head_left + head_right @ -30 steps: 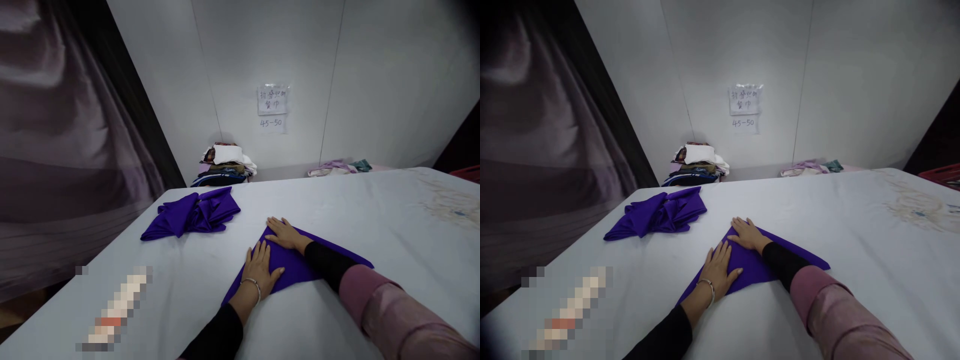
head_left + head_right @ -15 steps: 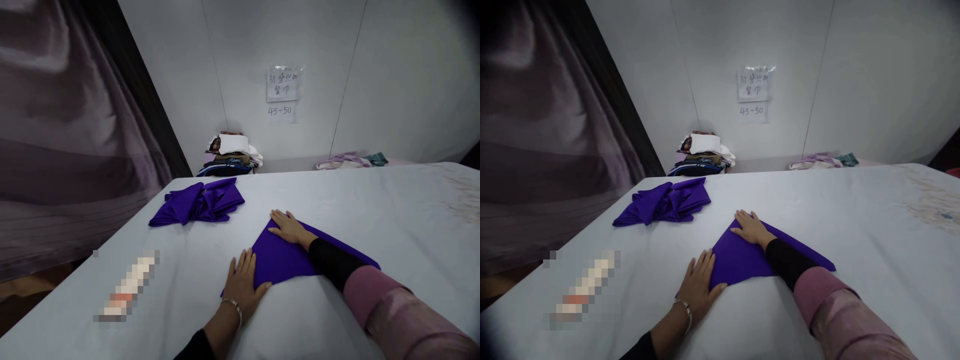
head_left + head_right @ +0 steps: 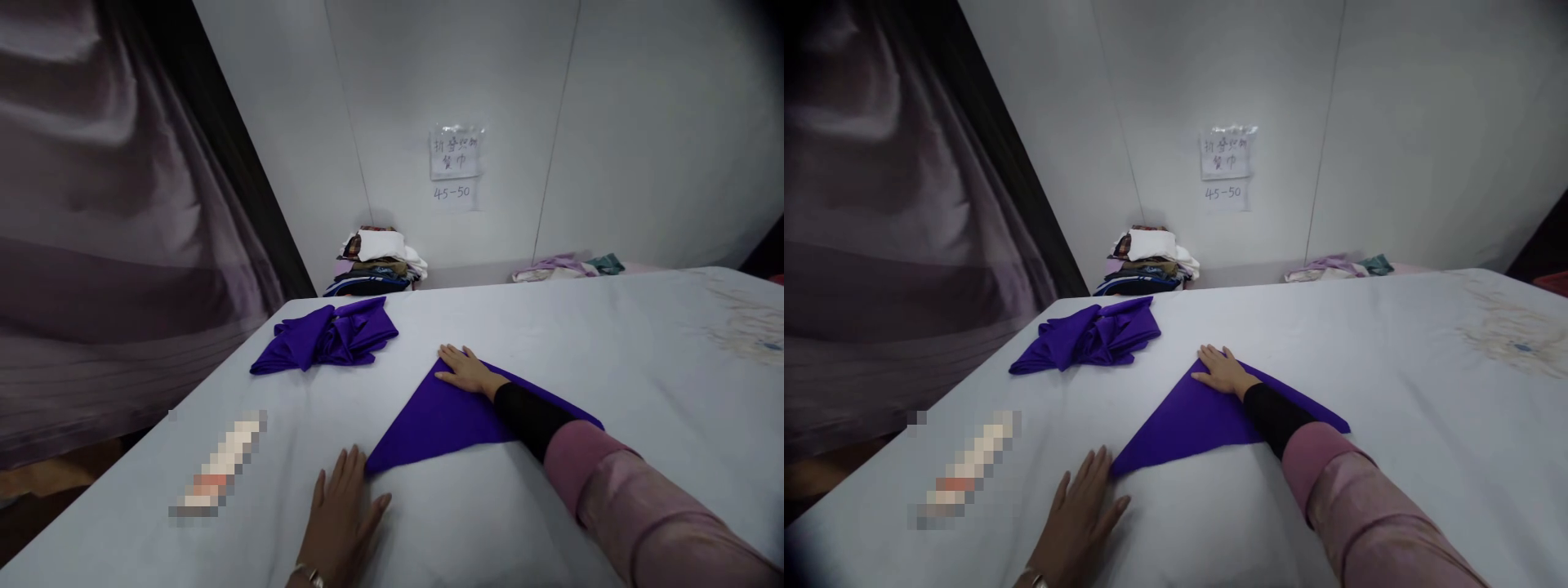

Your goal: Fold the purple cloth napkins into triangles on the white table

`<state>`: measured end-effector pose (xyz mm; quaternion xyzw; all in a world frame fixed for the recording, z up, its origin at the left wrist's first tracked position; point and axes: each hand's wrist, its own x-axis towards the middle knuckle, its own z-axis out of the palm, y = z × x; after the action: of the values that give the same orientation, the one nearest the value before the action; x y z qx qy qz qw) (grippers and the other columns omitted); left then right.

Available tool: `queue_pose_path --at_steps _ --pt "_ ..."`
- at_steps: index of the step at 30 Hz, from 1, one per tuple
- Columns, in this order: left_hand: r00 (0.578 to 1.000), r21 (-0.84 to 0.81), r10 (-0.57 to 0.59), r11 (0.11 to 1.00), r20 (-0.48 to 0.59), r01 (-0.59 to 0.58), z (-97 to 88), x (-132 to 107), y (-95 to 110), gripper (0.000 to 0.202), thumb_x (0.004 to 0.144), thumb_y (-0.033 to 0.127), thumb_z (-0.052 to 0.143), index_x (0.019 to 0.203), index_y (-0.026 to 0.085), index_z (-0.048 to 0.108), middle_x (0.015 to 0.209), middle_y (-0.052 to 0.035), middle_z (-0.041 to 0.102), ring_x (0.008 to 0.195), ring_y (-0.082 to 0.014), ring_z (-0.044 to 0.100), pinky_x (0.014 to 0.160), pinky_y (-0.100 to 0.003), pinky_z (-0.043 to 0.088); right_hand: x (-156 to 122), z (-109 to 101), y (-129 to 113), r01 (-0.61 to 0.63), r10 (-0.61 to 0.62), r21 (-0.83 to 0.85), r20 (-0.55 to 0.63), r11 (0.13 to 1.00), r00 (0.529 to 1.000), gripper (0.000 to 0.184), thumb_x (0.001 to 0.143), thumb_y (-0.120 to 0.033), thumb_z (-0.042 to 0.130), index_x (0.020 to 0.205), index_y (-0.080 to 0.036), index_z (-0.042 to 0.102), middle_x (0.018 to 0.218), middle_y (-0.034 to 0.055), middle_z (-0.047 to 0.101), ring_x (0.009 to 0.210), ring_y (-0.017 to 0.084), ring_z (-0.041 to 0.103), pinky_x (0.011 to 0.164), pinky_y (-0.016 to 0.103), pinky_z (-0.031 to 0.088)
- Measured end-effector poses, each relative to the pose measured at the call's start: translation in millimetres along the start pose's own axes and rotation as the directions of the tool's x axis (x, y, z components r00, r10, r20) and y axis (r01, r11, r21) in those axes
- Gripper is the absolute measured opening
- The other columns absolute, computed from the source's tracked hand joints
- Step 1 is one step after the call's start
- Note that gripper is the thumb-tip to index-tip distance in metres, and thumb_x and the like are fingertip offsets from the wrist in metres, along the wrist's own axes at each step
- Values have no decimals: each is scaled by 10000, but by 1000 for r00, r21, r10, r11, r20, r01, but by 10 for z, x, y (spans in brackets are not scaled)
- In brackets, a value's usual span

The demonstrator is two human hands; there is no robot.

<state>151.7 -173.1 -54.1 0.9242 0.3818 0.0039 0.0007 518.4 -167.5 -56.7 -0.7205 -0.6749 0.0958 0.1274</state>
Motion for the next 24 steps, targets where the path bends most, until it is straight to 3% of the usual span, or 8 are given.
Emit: queue_pose_path --at_steps 4,7,14,18,24 --pt "993 -64 82 994 -85 -88 -288 435 317 623 873 498 342 1380 138 316 1459 -99 275 1360 -250 174 1087 -506 170 -136 -127 19 -58 58 11 -46 998 997 724 894 -611 133 1443 -139 169 1498 103 143 1373 219 80 1095 438 74" --pt "976 -107 198 972 -91 -207 -406 819 627 597 888 470 317 1388 145 294 1474 -95 247 1370 -240 133 1095 -501 133 -425 -189 77 -114 114 4 -70 993 991 734 894 -611 150 1433 -117 207 1485 136 182 1369 238 107 1095 451 81" --pt "926 -153 377 914 -14 -375 -246 1766 1270 655 880 551 271 1403 157 265 1498 -87 174 1379 -232 83 1106 -482 68 -1266 -203 233 -158 152 -85 -73 984 986 743 868 -659 207 1425 -169 251 1474 126 221 1356 261 161 1093 480 113" --pt "928 -156 369 921 53 -357 -121 2112 1384 725 858 621 220 1404 145 262 1498 -92 175 1378 -252 85 1099 -501 63 -1595 -164 377 -195 188 -86 -81 977 979 702 880 -637 234 1439 -215 195 1483 99 201 1357 262 151 1091 493 117" --pt "938 -223 342 920 49 -324 -9 2189 1336 730 845 643 234 1398 167 278 1494 -70 203 1377 -241 93 1103 -482 45 -2073 -153 590 -207 203 -25 -99 978 974 642 905 -565 286 1447 -257 133 1491 53 194 1359 239 155 1104 485 106"
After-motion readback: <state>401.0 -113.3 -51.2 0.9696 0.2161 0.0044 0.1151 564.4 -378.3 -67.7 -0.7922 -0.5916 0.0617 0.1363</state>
